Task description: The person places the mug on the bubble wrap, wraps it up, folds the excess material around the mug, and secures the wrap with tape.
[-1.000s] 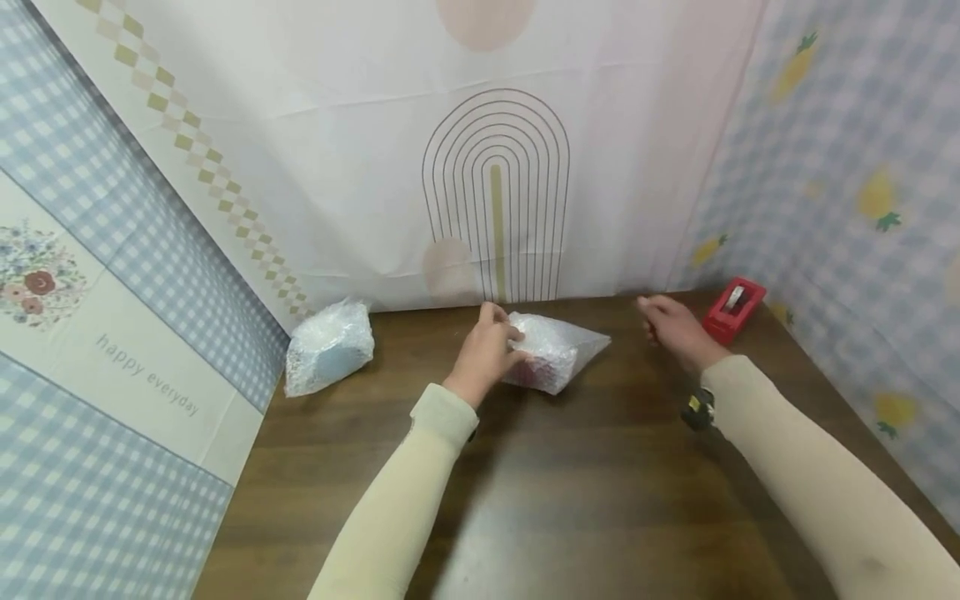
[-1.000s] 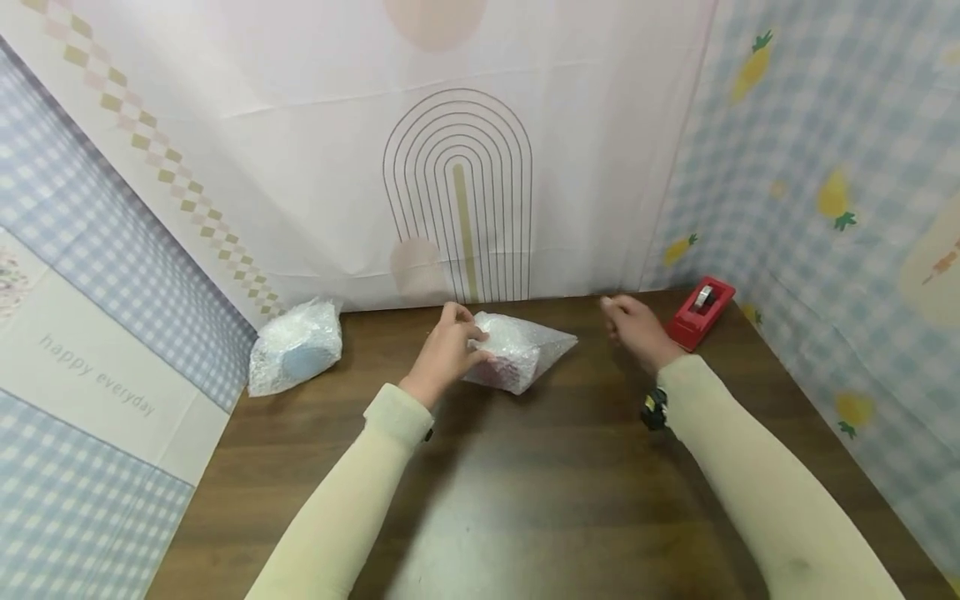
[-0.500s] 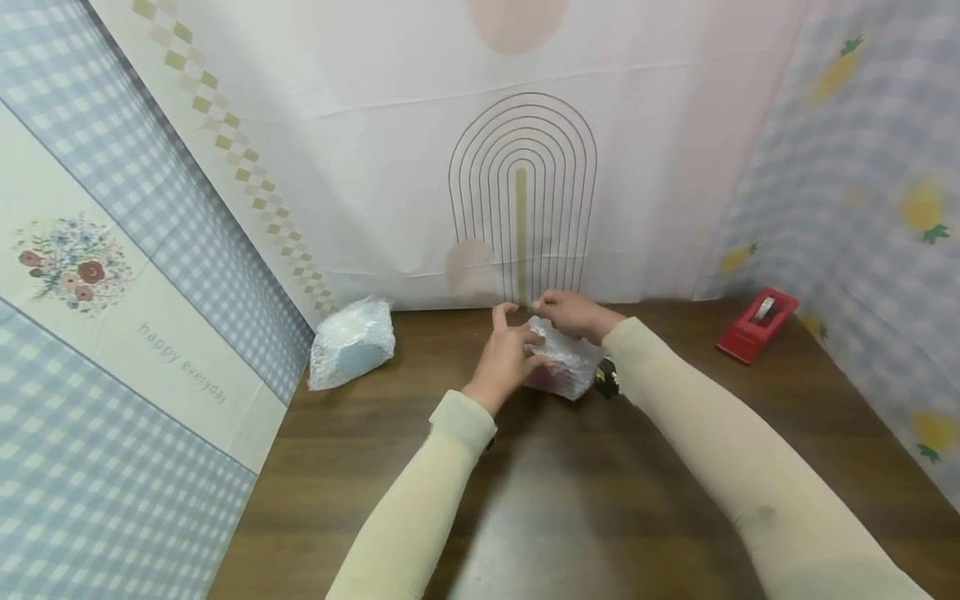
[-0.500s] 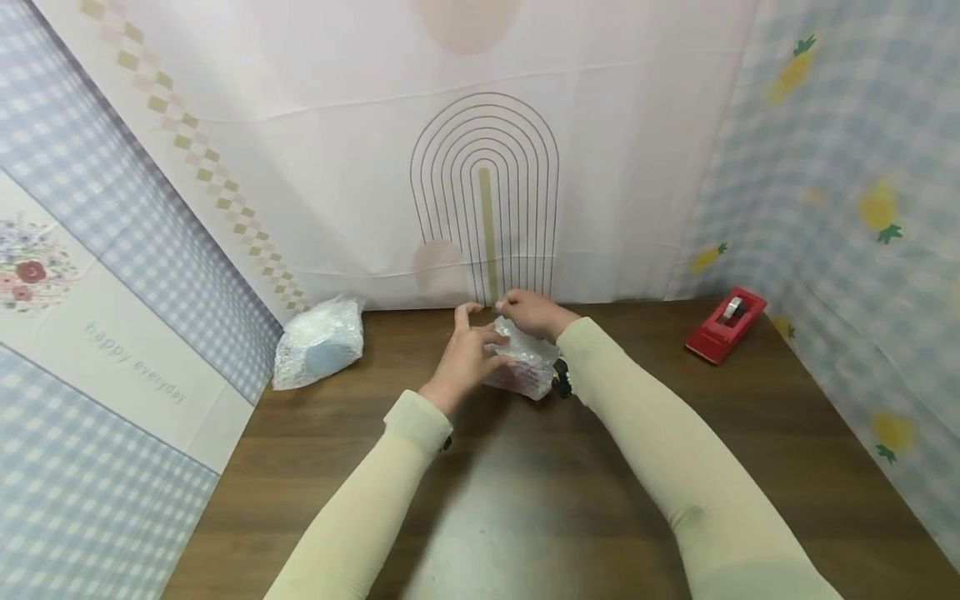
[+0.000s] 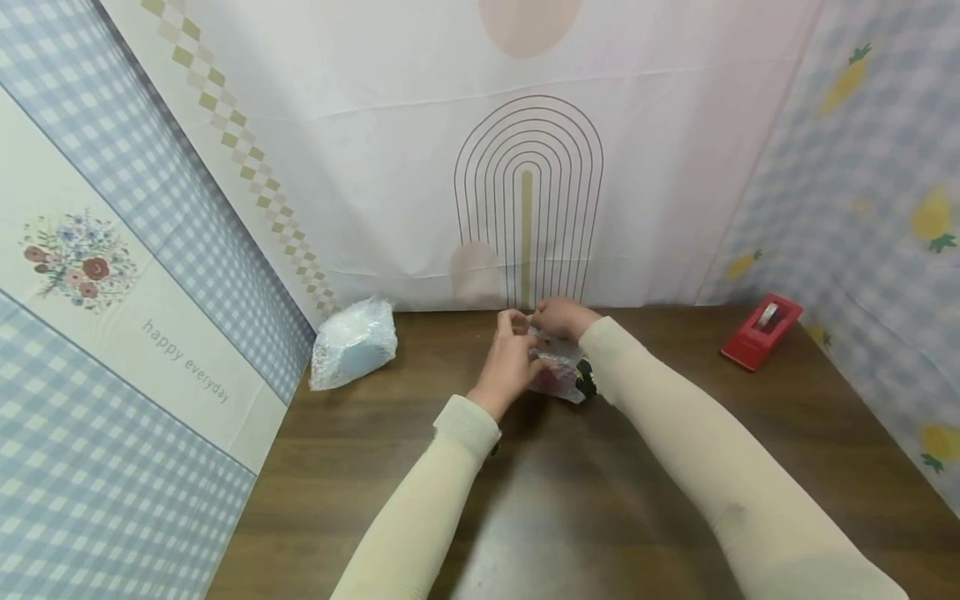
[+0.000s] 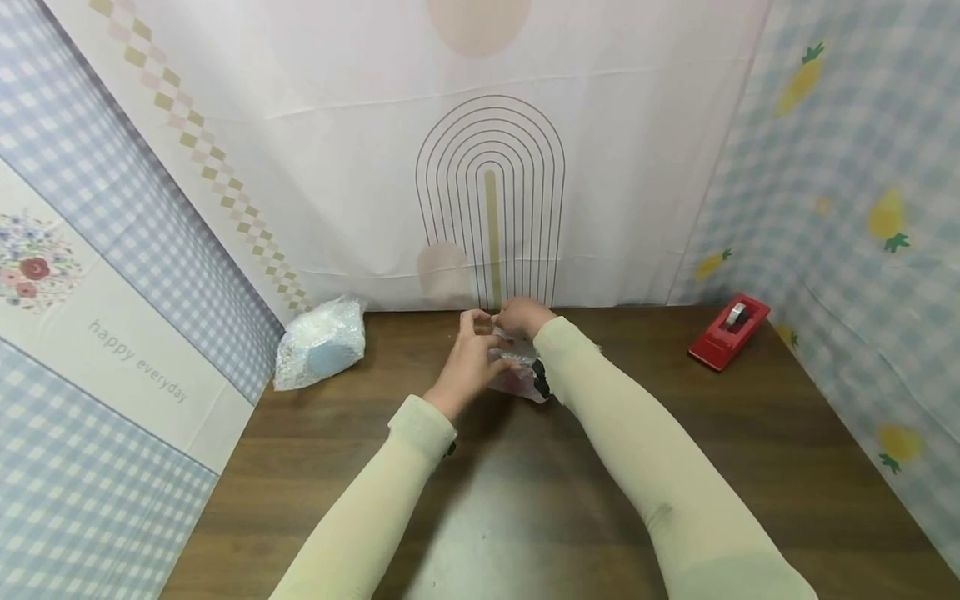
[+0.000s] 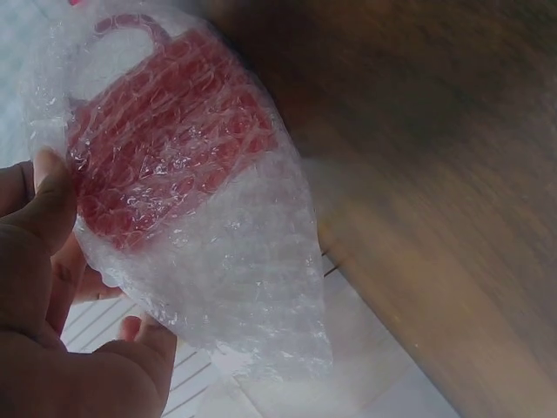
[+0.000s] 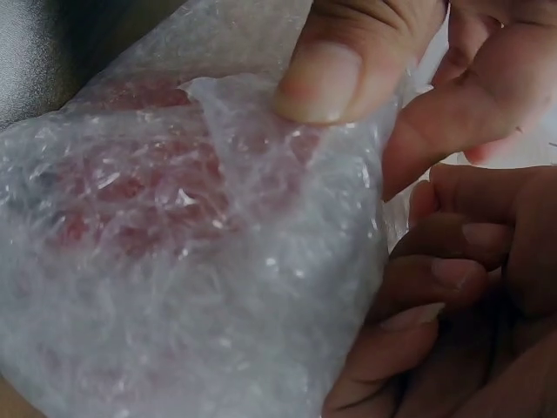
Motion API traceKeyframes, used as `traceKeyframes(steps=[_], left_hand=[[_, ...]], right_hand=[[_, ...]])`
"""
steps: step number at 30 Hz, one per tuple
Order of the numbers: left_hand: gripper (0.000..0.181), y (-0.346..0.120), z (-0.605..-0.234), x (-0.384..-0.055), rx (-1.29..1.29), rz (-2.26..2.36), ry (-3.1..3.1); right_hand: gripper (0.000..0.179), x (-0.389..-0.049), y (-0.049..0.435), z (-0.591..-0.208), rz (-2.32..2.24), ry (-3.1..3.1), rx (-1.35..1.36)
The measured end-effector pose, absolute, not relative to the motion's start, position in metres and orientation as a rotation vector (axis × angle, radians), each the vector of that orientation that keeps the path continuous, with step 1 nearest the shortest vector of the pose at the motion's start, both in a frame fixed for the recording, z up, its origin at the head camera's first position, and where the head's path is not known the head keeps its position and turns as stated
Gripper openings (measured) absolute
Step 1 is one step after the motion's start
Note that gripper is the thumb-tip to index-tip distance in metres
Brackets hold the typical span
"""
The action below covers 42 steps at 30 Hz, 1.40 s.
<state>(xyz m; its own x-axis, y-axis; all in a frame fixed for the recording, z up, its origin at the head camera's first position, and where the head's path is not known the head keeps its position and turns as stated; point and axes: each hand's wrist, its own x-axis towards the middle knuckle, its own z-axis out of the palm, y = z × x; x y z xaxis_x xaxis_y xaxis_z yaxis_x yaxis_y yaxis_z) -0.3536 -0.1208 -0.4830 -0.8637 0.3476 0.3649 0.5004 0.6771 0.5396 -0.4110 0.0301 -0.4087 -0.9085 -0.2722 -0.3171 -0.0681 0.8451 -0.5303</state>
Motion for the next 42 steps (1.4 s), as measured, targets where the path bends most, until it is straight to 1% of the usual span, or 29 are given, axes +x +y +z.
traceKeyframes(steps=[6, 11, 14, 15, 18, 21, 22, 26, 29, 32, 34, 36, 40, 42], left_hand=[[0.028, -0.120, -0.482, -0.352, -0.667, -0.805, -2.679], [0.028, -0.120, -0.482, -0.357, -0.702, -0.793, -2.708], [0.026, -0.121, -0.484, -0.360, -0.726, -0.873, -2.699], [0.025, -0.121, -0.485, -0.361, -0.728, -0.905, -2.693], [0.024, -0.121, -0.486, -0.362, -0.737, -0.976, -2.677], [0.026, -0.121, -0.486, -0.363, -0.731, -1.005, -2.681], [0.026, -0.120, -0.485, -0.363, -0.729, -1.008, -2.689], [0.028, -0.119, -0.480, -0.364, -0.731, -0.976, -2.720], [0.028, -0.118, -0.474, -0.364, -0.710, -0.966, -2.747], [0.028, -0.119, -0.471, -0.362, -0.639, -0.963, -2.804], [0.029, -0.120, -0.470, -0.359, -0.571, -0.945, -2.852], [0.031, -0.121, -0.469, -0.358, -0.515, -0.916, -2.887], [0.036, -0.122, -0.468, -0.356, -0.461, -0.893, -2.919], [0.037, -0.123, -0.469, -0.355, -0.454, -0.906, -2.925]], right_hand=[[0.031, -0.406, 0.030, -0.406, -0.545, 2.720, -0.312], [0.050, -0.411, 0.030, -0.407, -0.451, 2.724, -0.297], [0.055, -0.421, 0.034, -0.414, -0.447, 2.717, -0.302], [0.057, -0.437, 0.041, -0.430, -0.483, 2.711, -0.322], [0.053, -0.445, 0.043, -0.435, -0.520, 2.698, -0.292], [0.052, -0.444, 0.042, -0.431, -0.556, 2.674, -0.238], [0.049, -0.428, 0.035, -0.415, -0.536, 2.671, -0.205], [0.051, -0.415, 0.037, -0.403, -0.601, 2.671, -0.216], [0.047, -0.408, 0.041, -0.397, -0.737, 2.608, -0.219], [0.042, -0.405, 0.048, -0.393, -0.904, 2.475, -0.153], [0.041, -0.403, 0.055, -0.389, -0.967, 2.398, -0.106], [0.042, -0.398, 0.062, -0.384, -1.015, 2.351, -0.062], [0.035, -0.388, 0.076, -0.373, -1.193, 2.295, -0.013], [0.045, -0.382, 0.082, -0.368, -1.263, 2.274, -0.019]])
